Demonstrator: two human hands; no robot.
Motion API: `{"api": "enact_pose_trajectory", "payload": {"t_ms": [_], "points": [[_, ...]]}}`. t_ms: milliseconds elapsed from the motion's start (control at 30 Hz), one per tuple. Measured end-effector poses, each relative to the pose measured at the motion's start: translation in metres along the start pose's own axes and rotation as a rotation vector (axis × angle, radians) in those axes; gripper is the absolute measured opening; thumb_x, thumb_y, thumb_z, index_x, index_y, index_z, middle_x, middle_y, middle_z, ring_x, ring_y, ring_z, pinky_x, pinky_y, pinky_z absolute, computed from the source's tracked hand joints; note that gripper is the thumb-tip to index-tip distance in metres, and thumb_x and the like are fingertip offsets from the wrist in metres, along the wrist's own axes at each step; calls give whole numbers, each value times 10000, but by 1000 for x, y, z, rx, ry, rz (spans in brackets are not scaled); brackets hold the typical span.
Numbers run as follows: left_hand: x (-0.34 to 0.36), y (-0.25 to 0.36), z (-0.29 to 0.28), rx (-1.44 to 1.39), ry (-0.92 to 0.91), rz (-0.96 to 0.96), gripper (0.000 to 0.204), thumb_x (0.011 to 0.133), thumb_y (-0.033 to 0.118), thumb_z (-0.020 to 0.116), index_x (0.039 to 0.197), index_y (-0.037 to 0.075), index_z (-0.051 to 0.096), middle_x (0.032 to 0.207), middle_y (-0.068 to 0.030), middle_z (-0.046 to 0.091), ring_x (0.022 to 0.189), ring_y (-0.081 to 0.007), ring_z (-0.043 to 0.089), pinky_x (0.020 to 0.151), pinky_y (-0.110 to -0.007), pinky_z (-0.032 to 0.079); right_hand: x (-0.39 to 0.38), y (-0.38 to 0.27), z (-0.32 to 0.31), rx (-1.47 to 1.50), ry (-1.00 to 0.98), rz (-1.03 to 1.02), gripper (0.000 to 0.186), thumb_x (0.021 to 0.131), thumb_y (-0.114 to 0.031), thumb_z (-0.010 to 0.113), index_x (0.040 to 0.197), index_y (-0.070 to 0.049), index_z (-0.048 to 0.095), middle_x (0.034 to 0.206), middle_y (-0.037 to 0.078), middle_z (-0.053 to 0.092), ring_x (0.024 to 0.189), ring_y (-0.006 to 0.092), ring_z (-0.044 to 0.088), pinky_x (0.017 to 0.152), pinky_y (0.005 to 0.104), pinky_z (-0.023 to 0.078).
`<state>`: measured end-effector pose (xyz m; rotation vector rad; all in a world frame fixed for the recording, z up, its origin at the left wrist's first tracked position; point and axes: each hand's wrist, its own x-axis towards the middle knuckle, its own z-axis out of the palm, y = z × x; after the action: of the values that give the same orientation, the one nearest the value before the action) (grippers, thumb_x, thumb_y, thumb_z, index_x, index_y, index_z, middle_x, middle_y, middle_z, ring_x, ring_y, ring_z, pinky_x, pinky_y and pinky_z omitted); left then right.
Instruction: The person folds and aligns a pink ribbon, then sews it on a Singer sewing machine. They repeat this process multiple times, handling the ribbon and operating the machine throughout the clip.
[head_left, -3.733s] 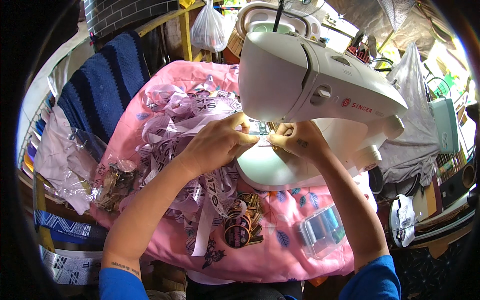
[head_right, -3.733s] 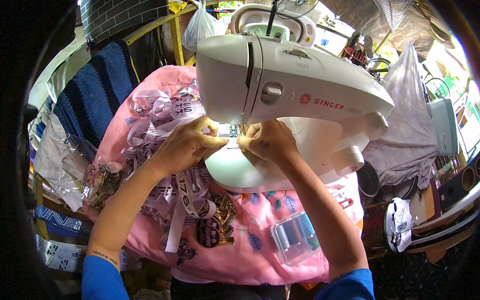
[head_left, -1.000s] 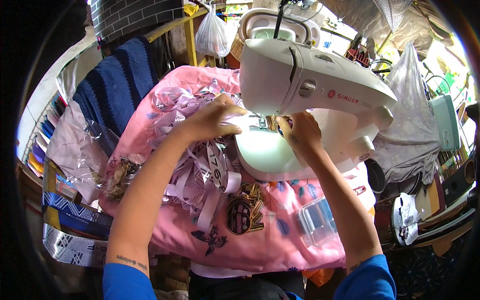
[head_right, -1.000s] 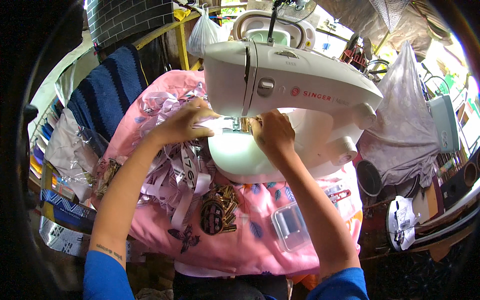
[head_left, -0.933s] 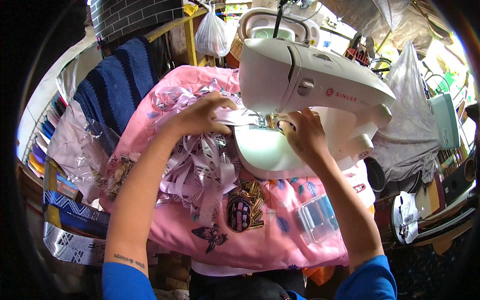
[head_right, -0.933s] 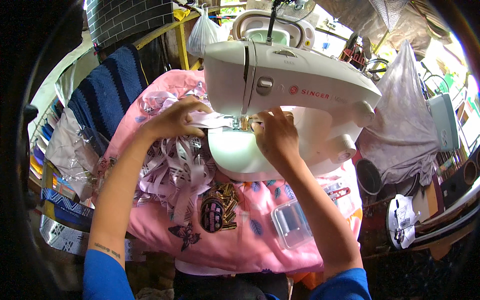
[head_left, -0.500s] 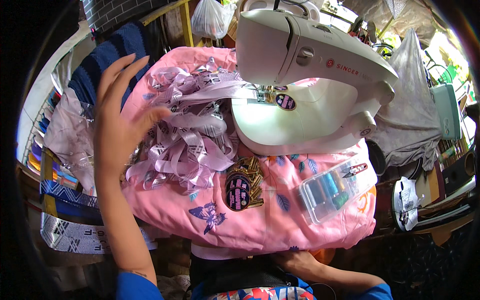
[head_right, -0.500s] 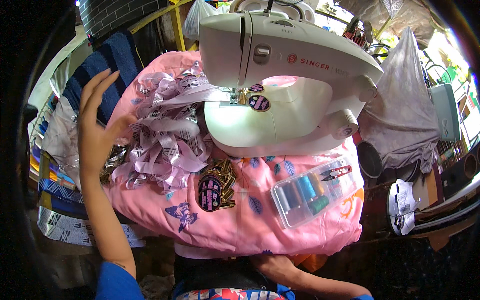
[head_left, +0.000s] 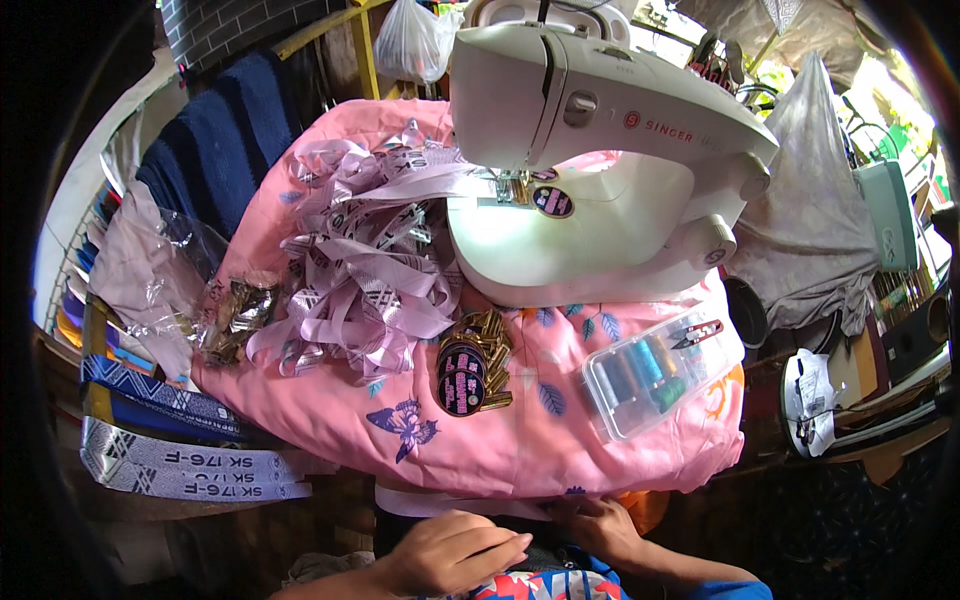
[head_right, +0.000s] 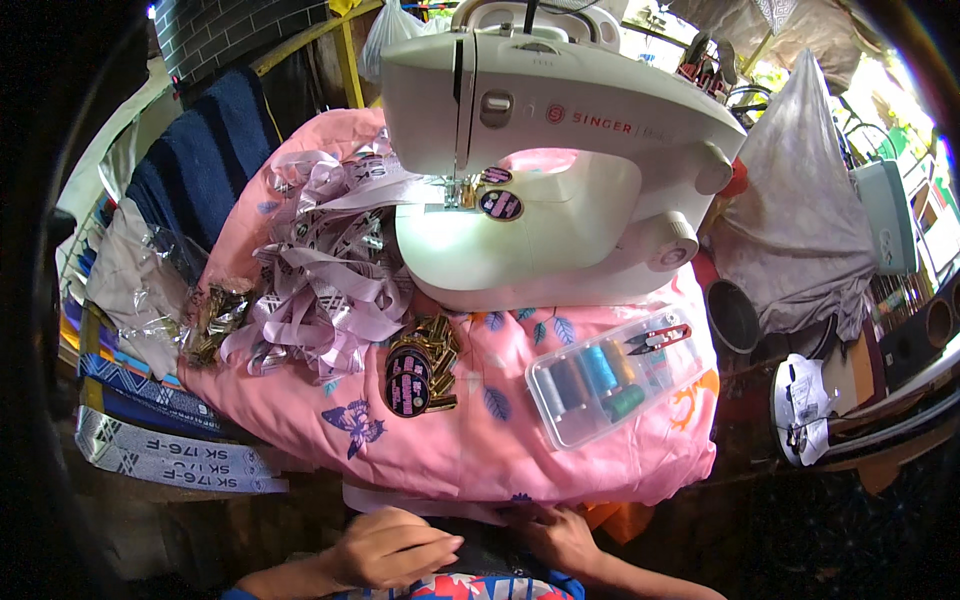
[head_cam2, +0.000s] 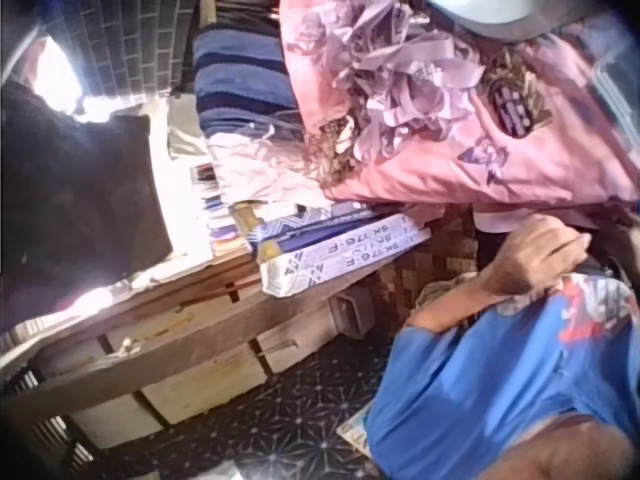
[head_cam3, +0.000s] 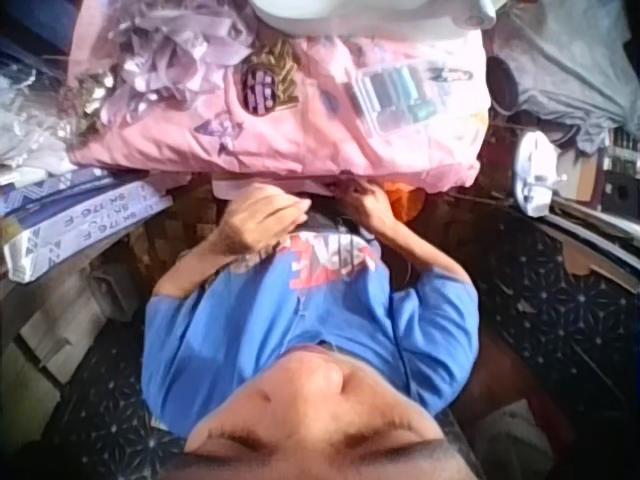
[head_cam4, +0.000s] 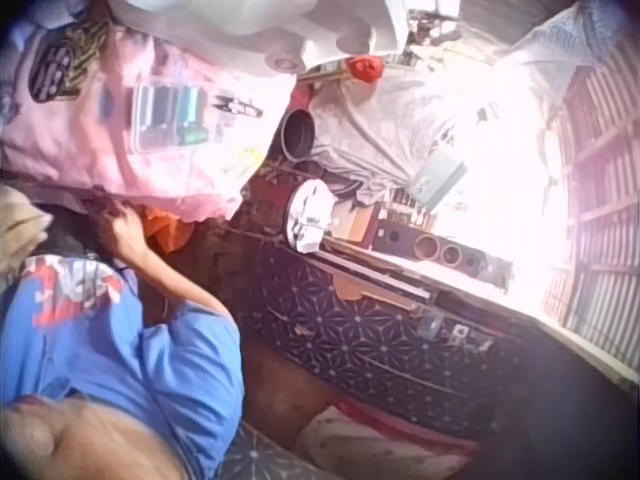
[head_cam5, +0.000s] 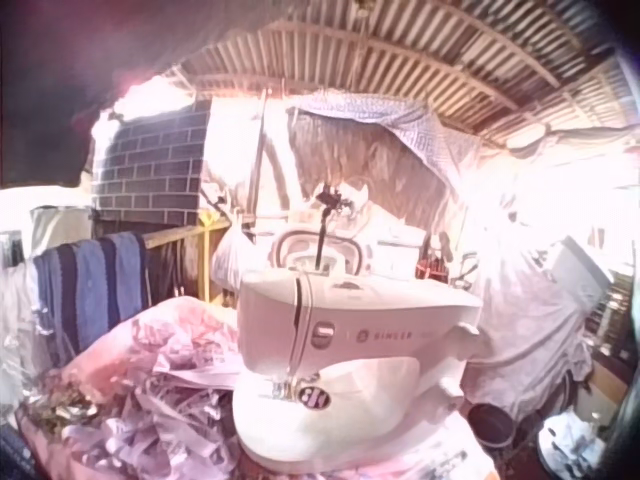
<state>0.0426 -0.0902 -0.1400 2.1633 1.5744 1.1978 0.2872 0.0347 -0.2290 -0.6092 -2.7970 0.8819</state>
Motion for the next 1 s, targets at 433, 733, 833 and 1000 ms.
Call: {"api": "enact_pose_trajectory", "payload": {"t_ms": [433,733,833,1000], "points": [[35,-2,-57,-1135,-701,-842,236,953,172,572,1077,-21,625,939,-60,675,880,-75,596,792,-236,465,59,-90,-155,414,-243,146,338,872,-100,663,1111,-25,436,955,153,662,829,260,674,735,347,539],[118,29,-105,-1680,-191,-555,302,998,183,472,1201,-19,567,1146,-117,631,1060,-185,609,946,-286,472,107,-99,-94,885,328,-16,295,760,-51,706,1047,-41,633,1166,214,590,975,349,622,785,393,505],[130,39,-109,-1504,40,-554,316,997,186,453,1211,-35,525,1110,-184,630,1046,-277,622,926,-377,497,126,-110,-93,1171,153,-109,358,804,-184,706,1092,0,600,1213,215,566,1121,362,542,915,433,427],[128,9,-121,-1581,194,-288,399,1033,281,320,1240,-9,501,1157,-176,525,1096,-334,560,947,-478,489,145,-102,-87,749,-1,-447,317,856,-243,680,1026,10,593,1038,137,605,973,314,559,851,394,417]]}}
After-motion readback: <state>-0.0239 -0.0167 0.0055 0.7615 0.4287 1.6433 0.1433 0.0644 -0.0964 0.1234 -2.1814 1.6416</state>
